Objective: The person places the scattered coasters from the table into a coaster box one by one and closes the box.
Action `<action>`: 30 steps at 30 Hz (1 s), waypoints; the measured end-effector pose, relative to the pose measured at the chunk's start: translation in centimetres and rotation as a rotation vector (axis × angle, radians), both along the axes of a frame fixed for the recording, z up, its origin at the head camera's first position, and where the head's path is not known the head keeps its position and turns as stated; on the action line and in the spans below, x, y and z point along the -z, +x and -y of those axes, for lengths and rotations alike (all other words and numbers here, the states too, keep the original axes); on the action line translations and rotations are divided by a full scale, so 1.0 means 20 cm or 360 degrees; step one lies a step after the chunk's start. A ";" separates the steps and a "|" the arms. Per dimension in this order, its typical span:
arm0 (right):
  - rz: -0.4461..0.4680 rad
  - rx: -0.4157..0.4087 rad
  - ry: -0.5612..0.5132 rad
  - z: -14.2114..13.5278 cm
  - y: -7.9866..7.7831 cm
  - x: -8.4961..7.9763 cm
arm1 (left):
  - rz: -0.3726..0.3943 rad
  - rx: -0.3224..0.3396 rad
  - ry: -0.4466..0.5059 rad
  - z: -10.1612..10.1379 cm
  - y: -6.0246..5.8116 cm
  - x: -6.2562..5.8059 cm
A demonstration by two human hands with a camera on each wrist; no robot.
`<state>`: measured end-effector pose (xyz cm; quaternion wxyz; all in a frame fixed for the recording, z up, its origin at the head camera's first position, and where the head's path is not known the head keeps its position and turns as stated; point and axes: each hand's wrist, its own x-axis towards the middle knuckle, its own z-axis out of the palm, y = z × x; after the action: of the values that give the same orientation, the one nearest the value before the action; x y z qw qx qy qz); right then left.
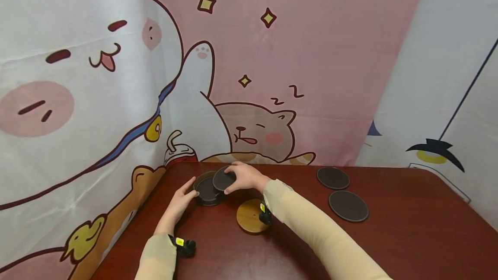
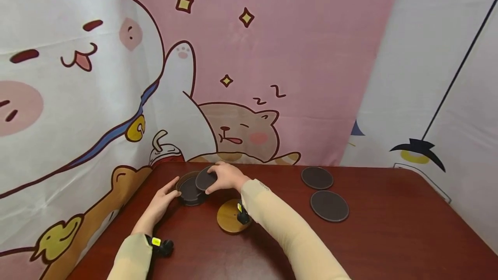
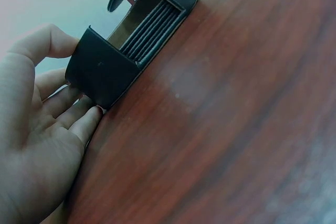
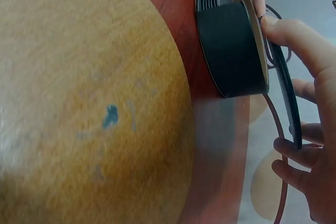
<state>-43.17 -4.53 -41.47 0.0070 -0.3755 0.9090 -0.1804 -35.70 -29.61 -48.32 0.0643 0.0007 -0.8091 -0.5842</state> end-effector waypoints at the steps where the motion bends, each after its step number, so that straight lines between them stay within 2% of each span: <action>1: -0.0005 -0.0004 0.0006 0.01 0.00 0.00 | -0.0005 0.0000 0.0003 0.00 0.00 0.00; 8: -0.0057 -0.0017 0.0066 0.08 0.00 0.01 | -0.0014 -0.0006 0.0016 0.00 -0.01 -0.01; 12: -0.0032 -0.0022 0.0085 0.11 0.00 0.03 | -0.0013 -0.0013 0.0015 0.00 -0.01 -0.01; 17: 0.0017 -0.0006 0.0053 0.14 0.01 0.04 | -0.0009 -0.0015 0.0026 -0.01 -0.01 0.00; 25: -0.0059 -0.0093 -0.0005 0.17 0.01 0.08 | 0.0019 -0.0025 0.0034 -0.01 -0.01 0.00; 30: -0.0020 -0.0104 -0.0018 0.19 0.02 0.08 | 0.0032 -0.0031 0.0027 0.00 -0.02 0.00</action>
<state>-42.71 -8.29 -43.04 0.0050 -0.4061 0.8953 -0.1830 -36.00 -29.51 -48.31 0.0619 0.0149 -0.8046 -0.5904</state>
